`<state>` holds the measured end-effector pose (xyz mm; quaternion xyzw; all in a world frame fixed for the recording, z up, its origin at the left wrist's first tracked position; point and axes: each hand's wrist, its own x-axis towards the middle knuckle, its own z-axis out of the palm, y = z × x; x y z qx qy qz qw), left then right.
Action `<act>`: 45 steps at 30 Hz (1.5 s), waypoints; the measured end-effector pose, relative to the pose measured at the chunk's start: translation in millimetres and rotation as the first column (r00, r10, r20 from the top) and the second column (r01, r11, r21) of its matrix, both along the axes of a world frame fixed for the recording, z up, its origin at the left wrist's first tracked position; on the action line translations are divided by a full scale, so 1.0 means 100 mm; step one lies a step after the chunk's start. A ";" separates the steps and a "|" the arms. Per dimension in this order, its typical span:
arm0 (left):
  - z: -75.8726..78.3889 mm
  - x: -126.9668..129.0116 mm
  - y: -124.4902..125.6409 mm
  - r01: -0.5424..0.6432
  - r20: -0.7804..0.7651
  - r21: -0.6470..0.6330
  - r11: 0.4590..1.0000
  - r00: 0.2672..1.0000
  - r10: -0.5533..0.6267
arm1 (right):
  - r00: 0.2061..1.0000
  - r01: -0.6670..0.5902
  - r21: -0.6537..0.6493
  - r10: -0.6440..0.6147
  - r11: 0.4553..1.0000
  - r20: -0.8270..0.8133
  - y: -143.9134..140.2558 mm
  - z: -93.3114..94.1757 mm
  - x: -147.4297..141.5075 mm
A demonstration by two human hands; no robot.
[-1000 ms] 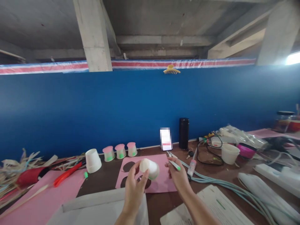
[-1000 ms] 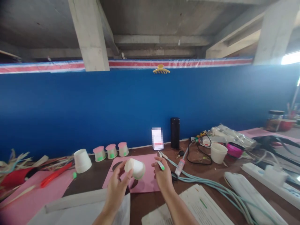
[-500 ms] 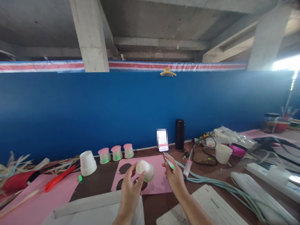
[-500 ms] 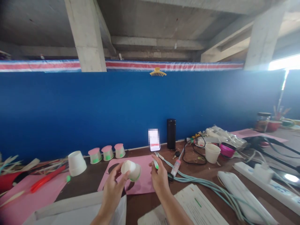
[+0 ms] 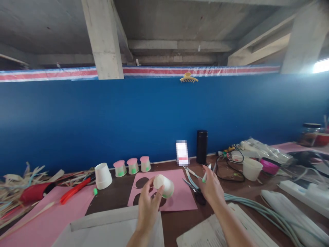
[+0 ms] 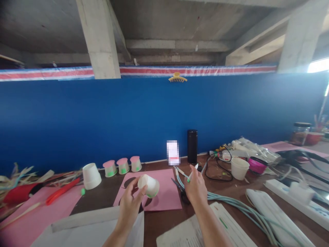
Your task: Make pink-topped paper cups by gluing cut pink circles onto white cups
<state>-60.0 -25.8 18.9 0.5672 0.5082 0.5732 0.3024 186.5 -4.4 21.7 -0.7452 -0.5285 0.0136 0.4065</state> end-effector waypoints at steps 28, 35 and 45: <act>0.07 0.01 -0.04 0.058 0.015 -0.038 0.998 0.998 -0.058 | 0.900 -0.025 -0.252 0.131 0.967 0.415 -0.02 -0.12 -0.02; 0.11 0.03 -0.06 0.015 0.012 -0.055 0.998 1.000 -0.014 | 0.905 -0.007 -0.270 0.120 0.963 0.408 -0.01 -0.12 -0.02; 0.08 0.02 -0.05 0.022 0.001 -0.049 0.999 1.000 -0.022 | 0.925 0.006 -0.209 0.074 0.978 0.373 -0.04 -0.09 -0.03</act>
